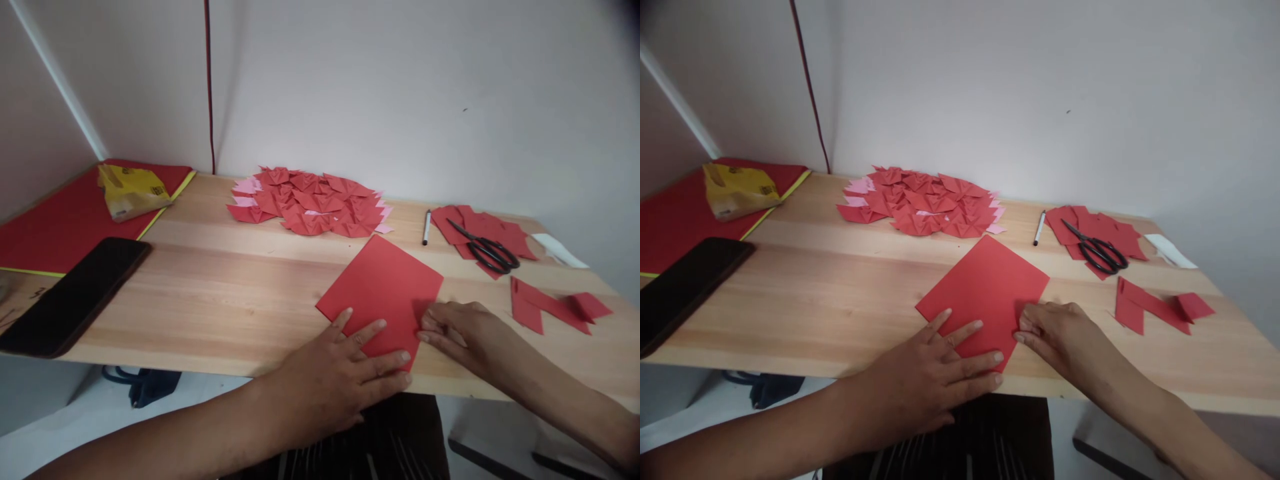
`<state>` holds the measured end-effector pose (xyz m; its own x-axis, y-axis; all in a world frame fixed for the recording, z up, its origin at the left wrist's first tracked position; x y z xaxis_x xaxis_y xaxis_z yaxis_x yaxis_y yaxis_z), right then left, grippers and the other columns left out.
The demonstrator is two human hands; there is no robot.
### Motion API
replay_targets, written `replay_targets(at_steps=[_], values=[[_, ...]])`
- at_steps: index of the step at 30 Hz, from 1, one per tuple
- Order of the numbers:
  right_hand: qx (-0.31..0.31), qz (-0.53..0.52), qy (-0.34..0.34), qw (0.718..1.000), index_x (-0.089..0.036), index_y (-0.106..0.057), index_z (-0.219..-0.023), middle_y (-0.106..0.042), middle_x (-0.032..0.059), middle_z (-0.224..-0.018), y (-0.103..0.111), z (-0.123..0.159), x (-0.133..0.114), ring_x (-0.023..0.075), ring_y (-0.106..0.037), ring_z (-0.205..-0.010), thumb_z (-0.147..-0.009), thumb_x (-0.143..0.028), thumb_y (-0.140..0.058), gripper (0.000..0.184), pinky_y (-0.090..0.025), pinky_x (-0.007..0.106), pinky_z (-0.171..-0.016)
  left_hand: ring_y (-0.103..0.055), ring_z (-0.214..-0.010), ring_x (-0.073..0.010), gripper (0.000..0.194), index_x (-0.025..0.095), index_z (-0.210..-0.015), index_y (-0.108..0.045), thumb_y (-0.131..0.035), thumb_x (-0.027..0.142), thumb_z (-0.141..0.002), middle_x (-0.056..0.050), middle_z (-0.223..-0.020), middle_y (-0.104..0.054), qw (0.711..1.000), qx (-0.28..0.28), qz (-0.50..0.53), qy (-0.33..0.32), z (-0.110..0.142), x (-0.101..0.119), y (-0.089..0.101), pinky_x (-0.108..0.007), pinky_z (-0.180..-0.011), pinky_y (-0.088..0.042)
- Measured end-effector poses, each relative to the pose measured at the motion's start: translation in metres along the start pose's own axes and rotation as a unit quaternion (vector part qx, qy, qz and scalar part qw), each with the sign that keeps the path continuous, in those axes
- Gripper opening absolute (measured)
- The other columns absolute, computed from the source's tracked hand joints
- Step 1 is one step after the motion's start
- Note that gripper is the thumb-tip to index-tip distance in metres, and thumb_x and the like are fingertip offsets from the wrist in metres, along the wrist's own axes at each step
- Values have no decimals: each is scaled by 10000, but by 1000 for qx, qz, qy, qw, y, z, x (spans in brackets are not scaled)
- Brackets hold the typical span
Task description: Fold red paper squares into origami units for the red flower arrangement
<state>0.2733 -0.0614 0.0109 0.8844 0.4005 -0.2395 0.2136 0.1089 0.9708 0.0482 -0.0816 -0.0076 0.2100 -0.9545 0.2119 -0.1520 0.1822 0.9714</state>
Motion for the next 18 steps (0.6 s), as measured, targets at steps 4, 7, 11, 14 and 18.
replay_targets(at_steps=[4, 7, 11, 14, 18], values=[[-31, -21, -38, 999, -219, -448, -710, -511, -53, -578, 1, -5, 14, 112, -462, -502, -915, -401, -527, 285, -345, 249, -536, -158, -1465, -305, 659, 241, -1481, -316, -568, 384, -888, 13, -1576, -273, 1000, -2, 10, 1, 0, -1, 0, -590, -1160, -164], [-39, -39, -68, 996, -221, -453, -710, -502, -60, -570, 1, -7, 24, 107, -448, -497, -898, -448, -542, 308, -347, 241, -525, -190, -1454, -315, 628, 234, -1472, -336, -553, 369, -898, 22, -1565, -298, 1000, 1, 16, -1, 0, -1, 2, -593, -1158, -179], [-32, -51, -92, 994, -218, -427, -668, -481, -56, -581, 6, -10, 37, 108, -445, -532, -882, -479, -554, 360, -365, 234, -538, -216, -1448, -303, 591, 240, -1464, -354, -532, 354, -912, 23, -1562, -304, 1000, 4, 17, 2, 0, -1, 3, -581, -1164, -188], [-37, -53, -117, 991, -217, -411, -652, -467, -50, -596, 10, -14, 49, 114, -439, -559, -867, -525, -553, 402, -373, 235, -549, -203, -1451, -308, 566, 245, -1468, -347, -493, 351, -932, 36, -1567, -289, 1000, 2, 14, 4, 0, -2, 2, -579, -1167, -178], [-26, -39, -120, 992, -221, -404, -618, -440, -45, -561, 16, -20, 62, 117, -419, -531, -840, -582, -530, 442, -354, 244, -522, -189, -1454, -309, 578, 245, -1469, -345, -494, 384, -929, 44, -1567, -288, 1000, -1, 14, 2, 0, -2, 1, -576, -1171, -165]])
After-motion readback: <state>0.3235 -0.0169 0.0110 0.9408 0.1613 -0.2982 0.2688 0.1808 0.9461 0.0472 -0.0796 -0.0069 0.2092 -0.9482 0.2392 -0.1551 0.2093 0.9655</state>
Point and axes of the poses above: each hand's wrist, its own z-axis away from the middle knuckle, its own y-axis out of the back of the hand, x = y × z, the point moved 4 cm from there along -z, towards the middle knuckle
